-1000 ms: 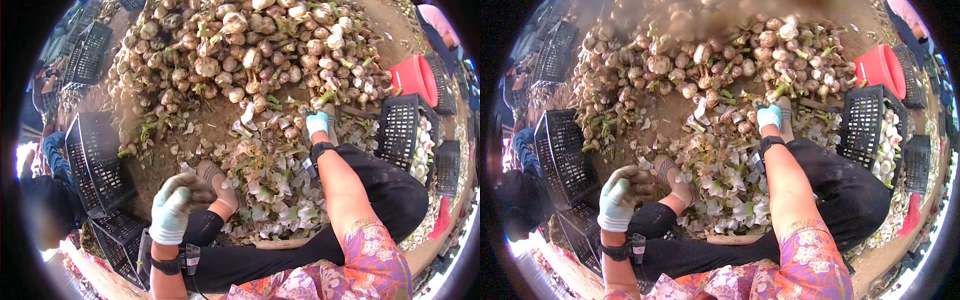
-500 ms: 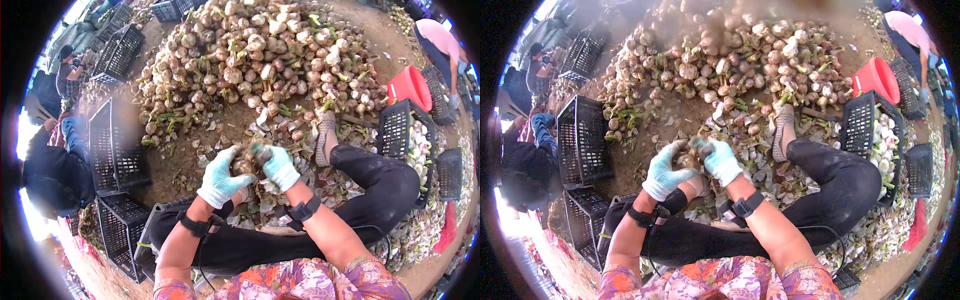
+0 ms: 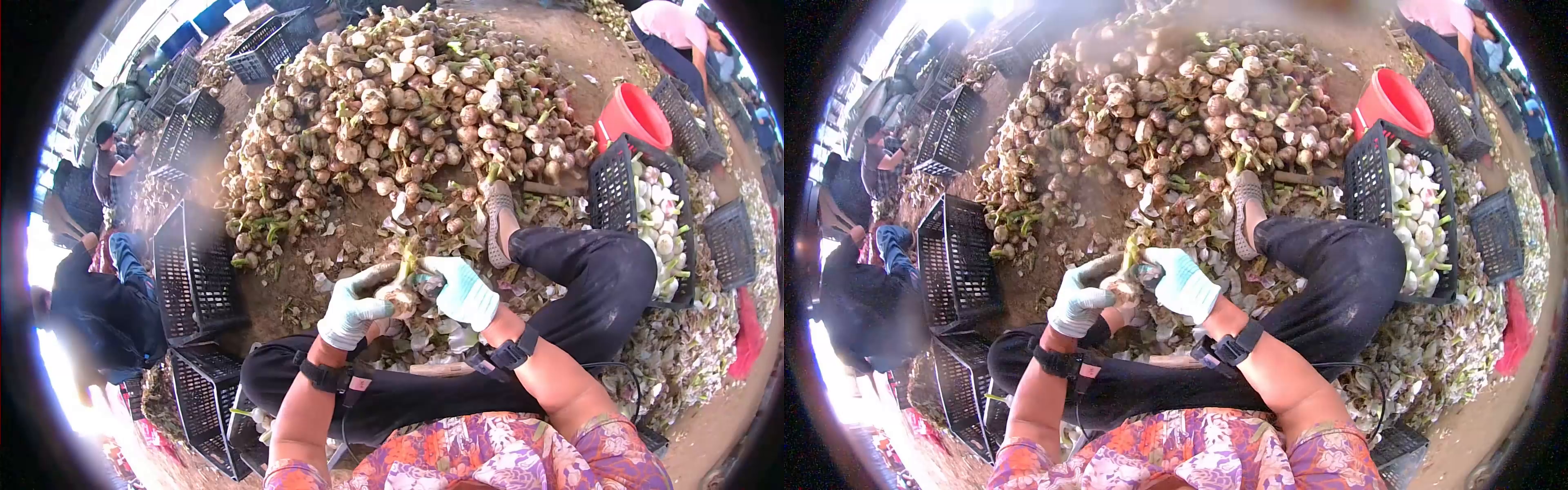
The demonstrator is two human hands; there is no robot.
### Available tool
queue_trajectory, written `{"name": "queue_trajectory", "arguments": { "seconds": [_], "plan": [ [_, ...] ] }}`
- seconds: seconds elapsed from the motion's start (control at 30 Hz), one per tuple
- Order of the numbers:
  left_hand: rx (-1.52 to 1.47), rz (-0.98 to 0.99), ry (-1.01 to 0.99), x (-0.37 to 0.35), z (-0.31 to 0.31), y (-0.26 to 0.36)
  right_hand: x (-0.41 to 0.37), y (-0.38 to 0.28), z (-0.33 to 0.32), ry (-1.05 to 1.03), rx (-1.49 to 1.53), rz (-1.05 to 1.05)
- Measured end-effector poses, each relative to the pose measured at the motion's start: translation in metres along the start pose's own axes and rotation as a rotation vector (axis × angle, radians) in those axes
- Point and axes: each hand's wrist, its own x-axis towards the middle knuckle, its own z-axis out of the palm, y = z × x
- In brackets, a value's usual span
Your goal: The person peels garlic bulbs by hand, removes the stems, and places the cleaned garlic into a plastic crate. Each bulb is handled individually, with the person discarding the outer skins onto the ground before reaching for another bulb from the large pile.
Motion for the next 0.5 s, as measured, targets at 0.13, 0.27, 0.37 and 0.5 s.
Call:
{"name": "queue_trajectory", "arguments": {
  "seconds": [0.13,0.27,0.37,0.5],
  "plan": [
    [-0.114,0.023,-0.038,0.009,0.013,-0.012,-0.001,-0.001,-0.018,-0.074,0.197,0.141],
    [-0.068,-0.013,-0.057,0.013,0.031,-0.009,-0.009,0.008,-0.029,-0.004,0.153,0.094],
    [-0.528,-0.102,-0.023,0.018,0.034,-0.019,-0.009,0.012,-0.031,-0.043,0.288,0.164],
    [-0.778,-0.293,0.029,0.034,0.037,-0.031,-0.009,0.015,-0.027,0.223,0.196,-0.035]
  ]
}}
